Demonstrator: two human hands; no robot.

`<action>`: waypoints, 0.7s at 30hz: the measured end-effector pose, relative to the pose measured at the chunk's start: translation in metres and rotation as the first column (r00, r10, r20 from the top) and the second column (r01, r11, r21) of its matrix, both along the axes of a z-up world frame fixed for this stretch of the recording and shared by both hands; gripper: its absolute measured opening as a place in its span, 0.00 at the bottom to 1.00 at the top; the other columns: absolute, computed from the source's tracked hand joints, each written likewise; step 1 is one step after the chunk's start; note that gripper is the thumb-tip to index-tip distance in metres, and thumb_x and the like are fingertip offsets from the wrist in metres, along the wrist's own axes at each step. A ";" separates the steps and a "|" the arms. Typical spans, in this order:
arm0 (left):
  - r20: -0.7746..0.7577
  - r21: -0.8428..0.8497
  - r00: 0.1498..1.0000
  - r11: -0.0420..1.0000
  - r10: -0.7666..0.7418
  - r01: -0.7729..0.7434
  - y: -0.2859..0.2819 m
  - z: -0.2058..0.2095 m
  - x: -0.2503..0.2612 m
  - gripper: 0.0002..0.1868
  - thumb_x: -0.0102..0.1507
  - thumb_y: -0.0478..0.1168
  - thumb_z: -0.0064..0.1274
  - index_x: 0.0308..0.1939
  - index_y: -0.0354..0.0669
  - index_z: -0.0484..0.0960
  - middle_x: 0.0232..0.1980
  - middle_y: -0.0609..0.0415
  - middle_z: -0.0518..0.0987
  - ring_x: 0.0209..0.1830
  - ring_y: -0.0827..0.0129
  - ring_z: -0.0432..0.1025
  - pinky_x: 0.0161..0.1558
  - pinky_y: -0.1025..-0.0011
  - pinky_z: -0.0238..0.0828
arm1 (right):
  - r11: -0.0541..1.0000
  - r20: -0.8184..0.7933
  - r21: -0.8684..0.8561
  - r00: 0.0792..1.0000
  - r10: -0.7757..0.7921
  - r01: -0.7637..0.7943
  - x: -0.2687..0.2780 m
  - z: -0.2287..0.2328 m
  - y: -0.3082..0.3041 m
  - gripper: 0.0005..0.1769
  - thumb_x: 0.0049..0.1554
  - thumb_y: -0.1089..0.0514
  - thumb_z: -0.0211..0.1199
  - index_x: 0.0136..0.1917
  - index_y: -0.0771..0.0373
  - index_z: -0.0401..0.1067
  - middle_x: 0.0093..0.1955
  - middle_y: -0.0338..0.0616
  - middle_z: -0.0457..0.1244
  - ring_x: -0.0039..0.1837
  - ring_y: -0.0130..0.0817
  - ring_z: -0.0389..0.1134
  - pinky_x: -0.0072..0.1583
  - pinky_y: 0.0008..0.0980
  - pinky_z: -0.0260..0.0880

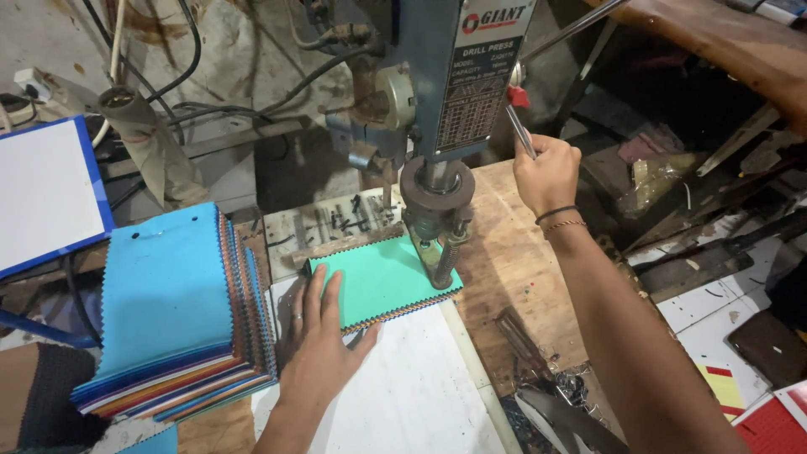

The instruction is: The person uses a drill press to punch holes into stacks of colored paper and cardboard. They then assemble the materials into notebooks, securing them with metal wire staples using pliers.

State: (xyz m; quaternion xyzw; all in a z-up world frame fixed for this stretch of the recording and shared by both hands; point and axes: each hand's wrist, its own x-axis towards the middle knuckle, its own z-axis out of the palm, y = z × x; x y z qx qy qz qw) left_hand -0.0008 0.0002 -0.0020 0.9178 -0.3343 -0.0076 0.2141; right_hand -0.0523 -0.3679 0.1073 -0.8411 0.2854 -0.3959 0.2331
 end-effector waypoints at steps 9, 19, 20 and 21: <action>0.037 0.014 0.999 1.000 0.019 -0.019 0.000 0.002 -0.002 0.49 0.61 0.71 0.49 0.80 0.57 0.52 0.86 0.64 0.43 0.82 0.53 0.45 0.68 0.52 0.58 | 0.999 0.032 -0.034 0.999 0.000 0.001 0.007 -0.009 -0.008 0.36 0.72 0.50 0.54 0.24 0.54 0.49 0.23 0.30 0.42 0.28 0.25 0.39 0.34 0.33 0.37; 0.145 -0.057 0.989 0.998 -0.003 0.011 0.000 -0.003 0.000 0.50 0.61 0.68 0.52 0.79 0.53 0.55 0.85 0.58 0.47 0.83 0.52 0.42 0.72 0.50 0.52 | 1.000 0.031 -0.006 0.999 -0.022 0.023 0.010 -0.007 -0.004 0.35 0.71 0.52 0.53 0.23 0.54 0.48 0.21 0.31 0.42 0.27 0.26 0.39 0.34 0.33 0.37; 0.063 -0.046 0.998 0.999 -0.002 0.005 0.000 0.001 0.000 0.49 0.61 0.68 0.52 0.80 0.54 0.53 0.85 0.60 0.45 0.84 0.52 0.40 0.72 0.49 0.52 | 1.000 0.040 0.005 0.999 -0.031 0.031 0.011 -0.008 -0.005 0.34 0.70 0.53 0.54 0.24 0.54 0.48 0.22 0.31 0.42 0.28 0.25 0.39 0.34 0.33 0.36; -0.019 -0.036 1.000 0.999 0.000 -0.001 0.000 0.005 -0.001 0.49 0.61 0.67 0.52 0.80 0.55 0.52 0.86 0.61 0.42 0.84 0.52 0.38 0.71 0.47 0.53 | 0.999 0.049 0.016 0.998 -0.040 0.040 0.012 -0.009 -0.005 0.34 0.70 0.53 0.55 0.24 0.55 0.48 0.23 0.30 0.42 0.28 0.25 0.39 0.34 0.33 0.36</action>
